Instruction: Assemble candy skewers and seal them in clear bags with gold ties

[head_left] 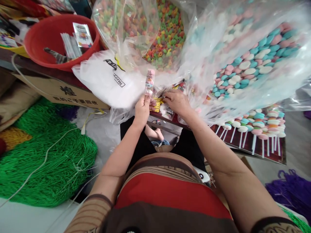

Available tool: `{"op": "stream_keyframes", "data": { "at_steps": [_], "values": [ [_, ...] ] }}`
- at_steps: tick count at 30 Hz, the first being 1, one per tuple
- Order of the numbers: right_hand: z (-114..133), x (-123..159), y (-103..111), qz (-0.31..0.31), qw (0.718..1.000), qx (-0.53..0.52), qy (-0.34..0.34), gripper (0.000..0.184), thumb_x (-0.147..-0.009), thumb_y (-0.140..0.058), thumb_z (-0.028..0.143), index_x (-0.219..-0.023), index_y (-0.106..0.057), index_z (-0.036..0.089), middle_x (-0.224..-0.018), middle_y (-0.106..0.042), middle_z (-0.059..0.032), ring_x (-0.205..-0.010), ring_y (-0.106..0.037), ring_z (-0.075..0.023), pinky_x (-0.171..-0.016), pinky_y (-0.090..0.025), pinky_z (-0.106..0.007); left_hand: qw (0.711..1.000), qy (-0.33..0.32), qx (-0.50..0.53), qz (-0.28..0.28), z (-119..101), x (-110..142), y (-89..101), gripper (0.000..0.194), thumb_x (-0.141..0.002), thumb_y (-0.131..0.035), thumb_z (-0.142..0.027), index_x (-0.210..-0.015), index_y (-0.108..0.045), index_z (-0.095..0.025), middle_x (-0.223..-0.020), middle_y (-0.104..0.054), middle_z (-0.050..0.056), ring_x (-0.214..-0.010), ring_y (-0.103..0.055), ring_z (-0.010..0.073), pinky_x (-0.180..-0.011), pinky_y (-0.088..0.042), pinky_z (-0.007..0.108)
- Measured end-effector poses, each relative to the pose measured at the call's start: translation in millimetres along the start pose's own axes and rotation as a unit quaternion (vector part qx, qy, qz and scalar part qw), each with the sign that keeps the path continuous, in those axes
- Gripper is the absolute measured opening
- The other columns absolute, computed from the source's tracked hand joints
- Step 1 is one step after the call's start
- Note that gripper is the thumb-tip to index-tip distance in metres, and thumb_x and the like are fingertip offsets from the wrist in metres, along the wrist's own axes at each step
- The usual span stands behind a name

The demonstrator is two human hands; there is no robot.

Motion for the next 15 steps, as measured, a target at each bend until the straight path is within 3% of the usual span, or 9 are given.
{"op": "stream_keyframes", "data": {
  "at_steps": [7,15],
  "values": [
    [-5.3,-3.3,-3.1,0.034,0.997,0.074,-0.009,0.032,-0.098,-0.046,0.021,-0.095,-0.077,0.016,-0.104,-0.073,-0.0158,-0.1,-0.062,-0.0297,-0.081,-0.044,-0.038,0.998,-0.012,-0.061,0.006,0.5,4.6,-0.7,0.047,-0.096,-0.052,-0.064,-0.083,-0.058,-0.02,-0.074,-0.069,0.002,-0.063,-0.067,0.0124,-0.057,-0.055,0.023],
    [-0.6,-0.7,-4.2,0.036,0.998,0.022,0.056,0.025,-0.091,-0.055,0.022,-0.101,-0.078,0.019,-0.109,-0.074,-0.0117,-0.103,-0.064,-0.0271,-0.088,-0.046,-0.036,0.998,0.0,-0.067,0.004,-3.7,4.9,-1.7,0.04,-0.098,-0.053,-0.058,-0.085,-0.06,-0.02,-0.074,-0.07,0.002,-0.06,-0.068,0.0126,-0.056,-0.057,0.023]
  ]
}}
Point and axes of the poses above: each hand's wrist, its own x-axis away from the middle knuckle, its own y-axis out of the back of the hand, z = x × y, the point moved 8 cm from there along -x, towards the middle knuckle
